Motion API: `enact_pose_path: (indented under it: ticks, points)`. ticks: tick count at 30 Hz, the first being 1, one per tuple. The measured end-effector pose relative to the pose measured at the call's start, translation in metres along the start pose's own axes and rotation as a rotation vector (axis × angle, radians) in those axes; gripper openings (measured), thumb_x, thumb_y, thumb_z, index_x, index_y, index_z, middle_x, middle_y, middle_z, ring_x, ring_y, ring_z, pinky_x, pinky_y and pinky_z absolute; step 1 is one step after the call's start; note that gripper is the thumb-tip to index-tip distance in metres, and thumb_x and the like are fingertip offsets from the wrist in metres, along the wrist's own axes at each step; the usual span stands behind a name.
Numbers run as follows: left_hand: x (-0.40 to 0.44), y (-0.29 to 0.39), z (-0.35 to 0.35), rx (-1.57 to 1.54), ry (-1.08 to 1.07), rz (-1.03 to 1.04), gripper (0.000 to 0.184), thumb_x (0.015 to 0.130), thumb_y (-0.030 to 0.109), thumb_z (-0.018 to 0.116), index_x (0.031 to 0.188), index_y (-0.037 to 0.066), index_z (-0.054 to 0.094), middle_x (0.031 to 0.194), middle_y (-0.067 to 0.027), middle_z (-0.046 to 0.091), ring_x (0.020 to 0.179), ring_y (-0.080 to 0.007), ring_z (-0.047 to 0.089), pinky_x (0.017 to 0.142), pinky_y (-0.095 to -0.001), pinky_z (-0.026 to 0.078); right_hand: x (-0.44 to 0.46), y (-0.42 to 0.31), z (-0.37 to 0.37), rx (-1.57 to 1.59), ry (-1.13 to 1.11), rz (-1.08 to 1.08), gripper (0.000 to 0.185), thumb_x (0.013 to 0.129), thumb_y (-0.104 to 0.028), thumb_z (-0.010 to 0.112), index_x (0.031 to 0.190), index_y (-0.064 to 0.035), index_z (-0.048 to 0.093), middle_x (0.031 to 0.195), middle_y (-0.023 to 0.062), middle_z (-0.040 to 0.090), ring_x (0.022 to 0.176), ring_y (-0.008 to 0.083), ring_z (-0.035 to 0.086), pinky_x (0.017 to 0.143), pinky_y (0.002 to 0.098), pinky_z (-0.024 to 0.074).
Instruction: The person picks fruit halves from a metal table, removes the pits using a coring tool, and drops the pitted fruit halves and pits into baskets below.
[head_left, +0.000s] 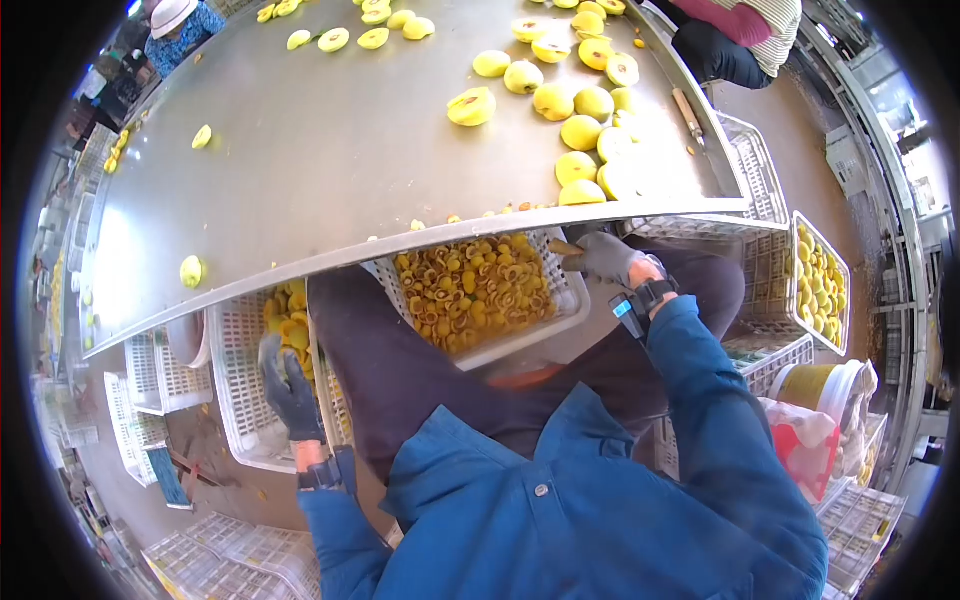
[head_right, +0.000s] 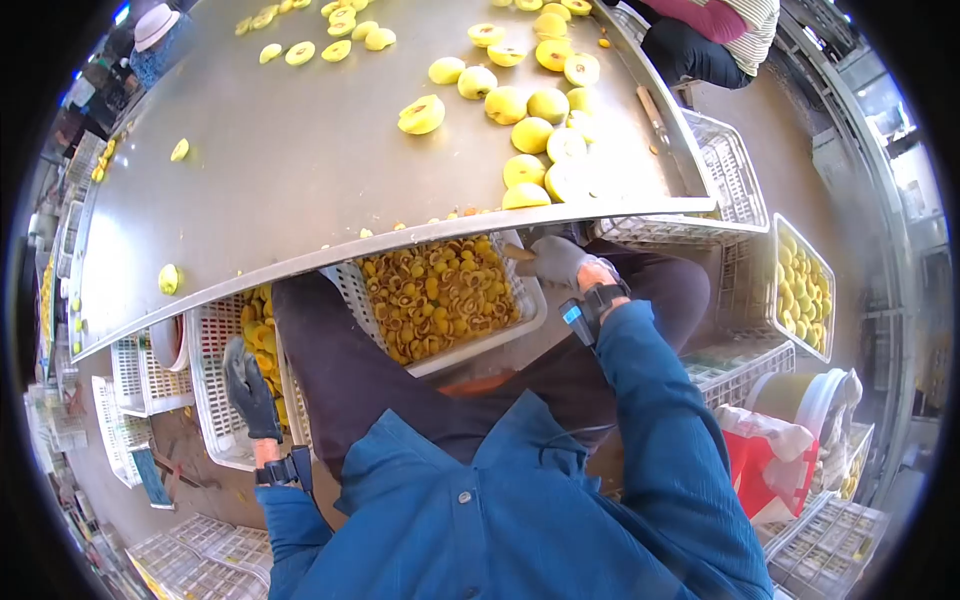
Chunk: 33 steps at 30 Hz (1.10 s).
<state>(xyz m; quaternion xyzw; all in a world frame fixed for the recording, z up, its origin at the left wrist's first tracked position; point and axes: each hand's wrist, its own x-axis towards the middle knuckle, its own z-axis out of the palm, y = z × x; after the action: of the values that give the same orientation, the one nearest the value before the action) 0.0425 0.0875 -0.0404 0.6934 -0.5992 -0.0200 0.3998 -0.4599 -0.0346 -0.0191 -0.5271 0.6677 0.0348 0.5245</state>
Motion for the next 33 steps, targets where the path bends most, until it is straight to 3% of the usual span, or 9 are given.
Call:
enact_pose_path:
  ticks: [5, 11, 12, 14, 21, 25, 28, 32, 33]
  points:
    - [0.071, 0.148, 0.047, -0.222, -0.064, 0.424, 0.028, 0.093, 0.012, 0.059, 0.118, -0.001, 0.061, 0.120, -0.0175, 0.064, 0.114, -0.0322, 0.060, 0.098, -0.0400, 0.047, -0.033, -0.002, 0.014, -0.050, -0.044, -0.251, 0.037, 0.087, -0.033, 0.069, 0.113, -0.0068, 0.064, 0.061, -0.0006, 0.053, 0.047, 0.0093, 0.048, 0.042, 0.0244, 0.0377]
    - [0.117, 0.274, 0.190, -0.366, -0.557, 0.654, 0.031, 0.090, 0.021, 0.065, 0.117, 0.006, 0.062, 0.109, -0.0181, 0.066, 0.100, -0.0342, 0.064, 0.089, -0.0413, 0.050, -0.074, 0.014, 0.041, 0.038, 0.242, -0.582, 0.037, 0.086, -0.037, 0.068, 0.097, -0.0027, 0.060, 0.071, 0.0197, 0.062, 0.066, 0.0342, 0.064, 0.062, 0.0408, 0.0492]
    - [0.118, 0.273, 0.231, -0.282, -0.483, 0.768, 0.039, 0.092, 0.033, 0.061, 0.121, 0.007, 0.060, 0.113, -0.0189, 0.065, 0.108, -0.0348, 0.061, 0.094, -0.0433, 0.047, -0.083, 0.014, 0.040, 0.062, 0.219, -0.521, 0.033, 0.088, -0.026, 0.068, 0.111, -0.0044, 0.063, 0.077, 0.0124, 0.065, 0.069, 0.0231, 0.063, 0.068, 0.0377, 0.0502]
    - [0.137, 0.316, 0.256, -0.080, -0.936, 0.624, 0.057, 0.088, 0.049, 0.059, 0.126, 0.005, 0.055, 0.122, -0.0212, 0.060, 0.114, -0.0376, 0.056, 0.094, -0.0445, 0.046, -0.092, 0.021, 0.047, 0.164, 0.312, -0.518, 0.034, 0.087, -0.033, 0.067, 0.102, -0.0036, 0.061, 0.075, 0.0198, 0.064, 0.068, 0.0343, 0.065, 0.063, 0.0400, 0.0501]
    - [0.150, 0.341, 0.300, 0.177, -1.176, 0.852, 0.065, 0.084, 0.050, 0.064, 0.129, 0.004, 0.052, 0.132, -0.0267, 0.051, 0.129, -0.0405, 0.044, 0.105, -0.0442, 0.038, -0.106, 0.021, 0.044, 0.538, 0.373, -0.435, 0.040, 0.086, -0.022, 0.067, 0.121, -0.0052, 0.057, 0.078, 0.0140, 0.066, 0.073, 0.0260, 0.068, 0.069, 0.0357, 0.0523]
    - [0.149, 0.320, 0.306, 0.054, -1.020, 0.997, 0.053, 0.086, 0.044, 0.064, 0.123, 0.007, 0.057, 0.129, -0.0244, 0.054, 0.126, -0.0379, 0.048, 0.103, -0.0442, 0.040, -0.096, 0.019, 0.046, 0.509, 0.643, -0.587, 0.039, 0.084, -0.019, 0.068, 0.119, -0.0043, 0.058, 0.085, 0.0140, 0.067, 0.079, 0.0217, 0.067, 0.073, 0.0327, 0.0521]
    - [0.158, 0.314, 0.292, -0.124, -1.034, 0.834, 0.043, 0.086, 0.035, 0.067, 0.117, 0.006, 0.061, 0.121, -0.0213, 0.060, 0.115, -0.0345, 0.056, 0.099, -0.0431, 0.044, -0.103, 0.023, 0.042, 0.576, 0.681, -0.529, 0.039, 0.083, -0.017, 0.068, 0.118, -0.0033, 0.058, 0.088, 0.0144, 0.067, 0.081, 0.0197, 0.067, 0.074, 0.0319, 0.0517]
    - [0.163, 0.281, 0.252, -0.969, -1.203, -0.236, 0.034, 0.090, 0.022, 0.066, 0.117, 0.002, 0.060, 0.110, -0.0113, 0.065, 0.092, -0.0208, 0.066, 0.073, -0.0333, 0.057, -0.115, 0.021, 0.042, 0.680, 0.645, -0.468, 0.038, 0.084, -0.015, 0.068, 0.117, -0.0016, 0.057, 0.088, 0.0156, 0.067, 0.081, 0.0181, 0.066, 0.074, 0.0320, 0.0515]
    - [0.157, 0.274, 0.237, -1.123, -1.173, -0.275, 0.036, 0.092, 0.022, 0.063, 0.121, 0.002, 0.058, 0.111, -0.0122, 0.065, 0.092, -0.0201, 0.066, 0.071, -0.0317, 0.057, -0.117, 0.014, 0.043, 0.652, 0.734, -0.545, 0.036, 0.085, -0.015, 0.068, 0.117, -0.0009, 0.057, 0.086, 0.0152, 0.066, 0.078, 0.0171, 0.066, 0.073, 0.0323, 0.0517]
